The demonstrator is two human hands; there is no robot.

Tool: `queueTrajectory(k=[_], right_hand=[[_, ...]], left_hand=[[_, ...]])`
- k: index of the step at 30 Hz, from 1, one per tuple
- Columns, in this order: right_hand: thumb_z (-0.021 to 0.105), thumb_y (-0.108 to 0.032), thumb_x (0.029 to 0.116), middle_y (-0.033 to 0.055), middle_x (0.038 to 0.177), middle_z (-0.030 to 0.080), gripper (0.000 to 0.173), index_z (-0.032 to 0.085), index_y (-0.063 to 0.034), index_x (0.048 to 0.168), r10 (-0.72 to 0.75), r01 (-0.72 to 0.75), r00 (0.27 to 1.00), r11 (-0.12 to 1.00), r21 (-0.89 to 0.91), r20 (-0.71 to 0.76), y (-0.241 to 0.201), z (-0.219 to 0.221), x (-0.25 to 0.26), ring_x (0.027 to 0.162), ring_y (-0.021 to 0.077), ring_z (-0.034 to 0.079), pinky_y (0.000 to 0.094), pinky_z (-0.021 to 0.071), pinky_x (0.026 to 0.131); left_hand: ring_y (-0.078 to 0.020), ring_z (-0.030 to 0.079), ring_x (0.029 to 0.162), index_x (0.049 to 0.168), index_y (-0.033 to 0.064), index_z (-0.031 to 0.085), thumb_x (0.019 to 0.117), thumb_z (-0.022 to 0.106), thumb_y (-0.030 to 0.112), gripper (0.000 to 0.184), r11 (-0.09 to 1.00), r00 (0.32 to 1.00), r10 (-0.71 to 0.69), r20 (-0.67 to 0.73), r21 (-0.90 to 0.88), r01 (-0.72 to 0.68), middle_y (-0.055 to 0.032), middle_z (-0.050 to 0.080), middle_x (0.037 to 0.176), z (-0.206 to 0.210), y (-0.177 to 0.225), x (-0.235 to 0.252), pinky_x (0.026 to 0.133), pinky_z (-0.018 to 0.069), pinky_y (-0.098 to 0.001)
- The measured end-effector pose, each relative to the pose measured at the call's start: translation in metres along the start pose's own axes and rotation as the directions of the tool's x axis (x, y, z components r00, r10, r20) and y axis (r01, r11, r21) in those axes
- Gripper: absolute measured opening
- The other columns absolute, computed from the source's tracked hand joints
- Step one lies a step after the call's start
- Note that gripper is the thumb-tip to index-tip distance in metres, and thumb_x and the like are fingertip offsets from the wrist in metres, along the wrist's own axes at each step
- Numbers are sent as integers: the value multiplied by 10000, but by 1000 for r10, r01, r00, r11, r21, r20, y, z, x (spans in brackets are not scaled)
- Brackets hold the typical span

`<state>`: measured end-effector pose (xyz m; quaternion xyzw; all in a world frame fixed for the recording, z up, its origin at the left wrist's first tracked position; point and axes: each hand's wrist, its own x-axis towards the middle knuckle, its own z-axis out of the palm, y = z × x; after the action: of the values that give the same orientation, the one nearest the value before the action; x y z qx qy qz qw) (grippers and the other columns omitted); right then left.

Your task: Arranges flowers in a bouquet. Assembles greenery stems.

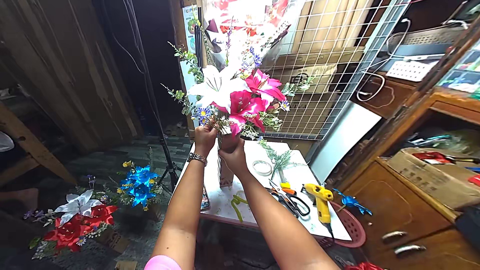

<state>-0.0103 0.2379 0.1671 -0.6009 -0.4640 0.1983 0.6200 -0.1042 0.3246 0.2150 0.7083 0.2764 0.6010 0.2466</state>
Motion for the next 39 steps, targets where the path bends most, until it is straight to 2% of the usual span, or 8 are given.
queueTrajectory(k=[5,9,16,19,23,28,31,39], right_hand=[[844,-60,798,307,1392,502,894,282,39,1486,6,-6,1000,1000,-16,-1,0,-1,1,1266,401,552,542,467,1044],[840,-39,784,303,1378,514,885,289,29,1473,5,-5,1000,1000,10,-4,0,-1,3,1264,389,557,536,473,1043],[839,-51,795,297,1369,520,875,288,17,1471,24,-24,1000,1000,1,5,0,-2,3,1260,373,562,524,472,1044],[841,-41,788,294,1369,524,881,290,17,1474,14,-14,1000,1000,15,0,1,-1,4,1258,374,565,525,474,1046],[854,-39,775,294,1378,517,914,277,15,1482,9,-9,1000,1000,17,0,2,-1,5,1267,370,560,519,471,1052],[860,-53,775,303,1378,518,923,278,29,1487,26,-26,1000,1000,-1,-4,0,-1,6,1264,370,564,511,471,1057],[862,-66,784,304,1397,505,930,273,32,1497,28,-28,1000,1000,-13,-3,-1,-2,6,1276,375,553,509,463,1064],[902,-148,772,323,1366,524,921,331,61,1465,-1,0,1000,999,-45,-9,-4,-3,3,1254,402,563,525,469,1056]], left_hand=[[-73,651,734,1085,-59,736,934,634,39,207,1000,1000,-26,-6,-10,26,-114,734,855,1,2,-1,750,539,-288],[-113,623,704,952,-30,744,923,680,82,132,993,995,-100,14,59,99,-92,699,779,1,5,2,729,514,-351],[-123,629,715,947,-47,723,924,660,68,133,994,994,-97,54,60,94,-103,695,789,-3,4,2,741,518,-359],[-111,655,739,1036,-58,713,954,637,82,179,996,994,-87,65,3,87,-113,711,839,-3,-1,2,757,546,-331],[-157,702,928,1259,-85,624,981,639,81,325,981,987,-120,106,-139,134,-179,717,1070,-5,1,-3,897,572,-352],[-129,652,884,1248,-31,619,1019,609,135,282,977,977,-166,132,-112,181,-140,707,1067,-12,16,-19,833,532,-335],[-159,656,967,1277,-42,611,1040,563,143,305,970,972,-168,166,-149,193,-161,692,1146,-13,17,-19,900,527,-367],[-73,558,752,1107,21,619,1058,535,202,205,931,950,-270,154,-211,299,-47,626,882,-10,17,-18,732,486,-294]])
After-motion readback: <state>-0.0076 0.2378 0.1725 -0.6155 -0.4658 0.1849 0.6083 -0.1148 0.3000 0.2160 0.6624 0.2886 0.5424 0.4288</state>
